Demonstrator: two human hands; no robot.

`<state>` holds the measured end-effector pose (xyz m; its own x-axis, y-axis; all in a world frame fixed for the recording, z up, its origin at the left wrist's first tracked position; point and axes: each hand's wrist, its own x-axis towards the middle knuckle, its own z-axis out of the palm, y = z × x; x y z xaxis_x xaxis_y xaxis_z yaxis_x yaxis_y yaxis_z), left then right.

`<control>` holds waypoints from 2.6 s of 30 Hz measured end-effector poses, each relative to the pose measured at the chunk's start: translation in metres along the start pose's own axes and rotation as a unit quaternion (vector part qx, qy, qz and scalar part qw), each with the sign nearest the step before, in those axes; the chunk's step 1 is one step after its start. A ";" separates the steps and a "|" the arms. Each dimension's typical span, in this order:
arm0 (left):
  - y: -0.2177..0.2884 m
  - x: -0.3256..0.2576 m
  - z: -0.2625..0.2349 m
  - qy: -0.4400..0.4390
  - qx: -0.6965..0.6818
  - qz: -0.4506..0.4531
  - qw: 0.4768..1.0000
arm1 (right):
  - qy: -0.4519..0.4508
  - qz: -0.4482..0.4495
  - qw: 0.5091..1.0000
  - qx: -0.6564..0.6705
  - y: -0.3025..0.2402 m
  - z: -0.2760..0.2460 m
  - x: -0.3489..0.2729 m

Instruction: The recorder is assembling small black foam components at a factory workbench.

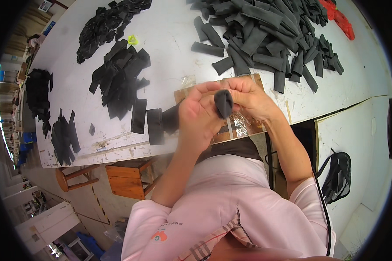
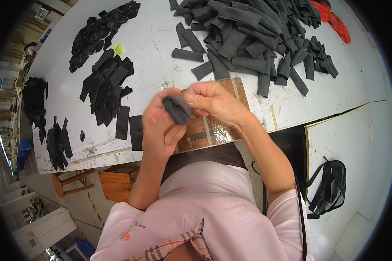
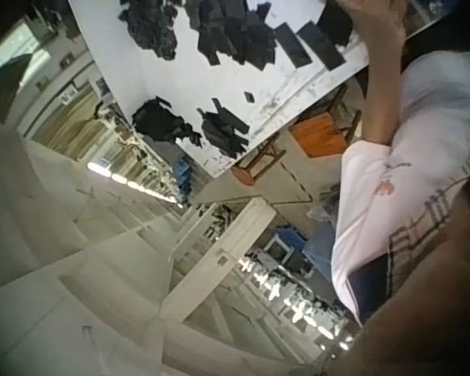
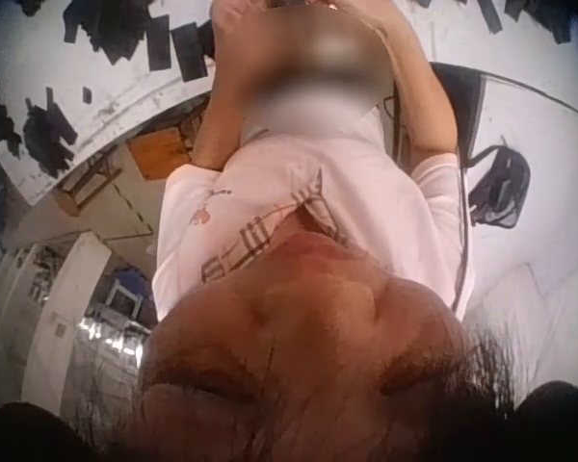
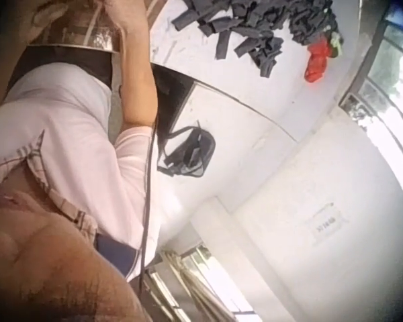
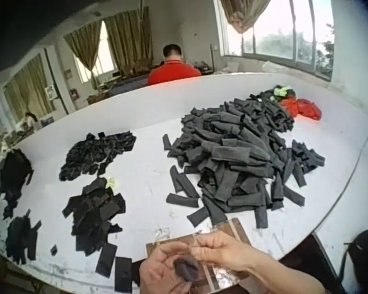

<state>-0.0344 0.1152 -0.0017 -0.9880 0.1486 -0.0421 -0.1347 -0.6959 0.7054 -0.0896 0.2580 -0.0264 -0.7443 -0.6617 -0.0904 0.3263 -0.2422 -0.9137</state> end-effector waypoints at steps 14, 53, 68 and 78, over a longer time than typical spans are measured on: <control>0.011 0.004 -0.009 -0.004 0.430 0.269 0.862 | 0.159 -0.107 0.959 -0.208 0.007 0.011 -0.005; 0.013 -0.002 -0.020 0.055 0.140 0.171 0.974 | 0.084 -0.120 0.762 -0.631 -0.007 0.024 -0.014; 0.055 -0.031 -0.205 0.377 0.563 0.136 0.723 | 0.136 -0.141 0.894 -0.404 0.015 0.071 -0.039; -0.001 -0.054 -0.042 0.058 0.131 -0.051 0.988 | 0.180 -0.060 0.963 -0.194 0.013 0.074 -0.025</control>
<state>0.0160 0.0777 -0.0298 -0.9744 0.1165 -0.1921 -0.2245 -0.4742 0.8513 -0.0234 0.2190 -0.0062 -0.9396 -0.3397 -0.0430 0.0358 0.0273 -0.9990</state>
